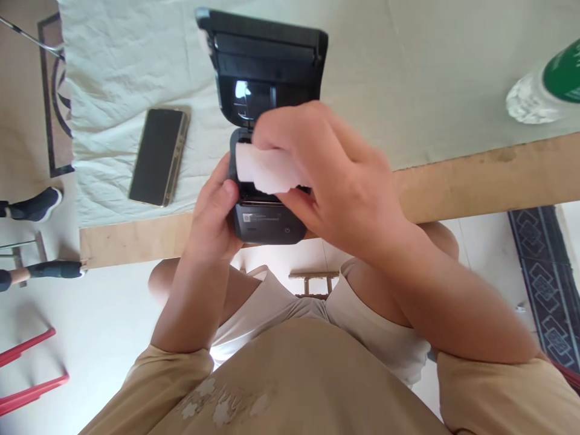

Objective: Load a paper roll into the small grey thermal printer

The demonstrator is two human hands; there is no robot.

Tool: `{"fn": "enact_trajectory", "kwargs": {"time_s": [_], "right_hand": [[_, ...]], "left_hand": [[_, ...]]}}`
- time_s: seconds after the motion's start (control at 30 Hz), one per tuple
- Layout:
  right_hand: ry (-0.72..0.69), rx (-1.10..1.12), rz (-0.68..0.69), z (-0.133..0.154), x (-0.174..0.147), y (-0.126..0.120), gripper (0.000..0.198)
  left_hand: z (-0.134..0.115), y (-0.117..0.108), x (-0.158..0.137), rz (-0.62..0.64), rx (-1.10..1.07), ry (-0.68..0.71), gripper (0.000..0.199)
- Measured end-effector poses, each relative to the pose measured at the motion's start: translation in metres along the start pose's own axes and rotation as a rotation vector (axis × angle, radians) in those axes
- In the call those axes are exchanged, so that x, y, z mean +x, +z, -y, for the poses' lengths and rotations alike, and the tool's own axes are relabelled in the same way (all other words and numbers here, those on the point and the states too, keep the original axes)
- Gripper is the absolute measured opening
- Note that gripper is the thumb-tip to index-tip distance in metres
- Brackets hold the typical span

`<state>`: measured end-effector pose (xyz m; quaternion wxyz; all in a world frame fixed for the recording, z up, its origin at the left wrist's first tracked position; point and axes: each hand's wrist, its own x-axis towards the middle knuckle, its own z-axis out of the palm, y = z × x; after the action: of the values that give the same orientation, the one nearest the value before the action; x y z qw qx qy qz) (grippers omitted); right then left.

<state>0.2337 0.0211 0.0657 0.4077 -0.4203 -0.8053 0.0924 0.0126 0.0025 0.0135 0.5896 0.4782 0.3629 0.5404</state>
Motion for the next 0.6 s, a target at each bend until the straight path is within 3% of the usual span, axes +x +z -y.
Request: {"fn": "enact_trajectory", "kwargs": {"time_s": [0.13,0.23,0.37,0.6], "right_hand": [[-0.189,-0.119,-0.008,-0.006,0.004,0.007,0.022],[-0.129,-0.041,0.041,-0.009,-0.002,0.006,0.007],[0.015,0.064,0.095,0.0,-0.017,0.004,0.034],[-0.071,0.064,0.034,0.011,-0.026,-0.001,0.038]], "left_hand": [[-0.002,-0.001,0.0,0.0,-0.022,-0.048,0.056],[-0.002,0.0,-0.001,0.017,-0.04,-0.056,0.059],[0.006,-0.002,0.0,0.072,-0.098,0.024,0.051],[0.022,-0.016,0.003,0.137,0.018,0.121,0.066]]}}
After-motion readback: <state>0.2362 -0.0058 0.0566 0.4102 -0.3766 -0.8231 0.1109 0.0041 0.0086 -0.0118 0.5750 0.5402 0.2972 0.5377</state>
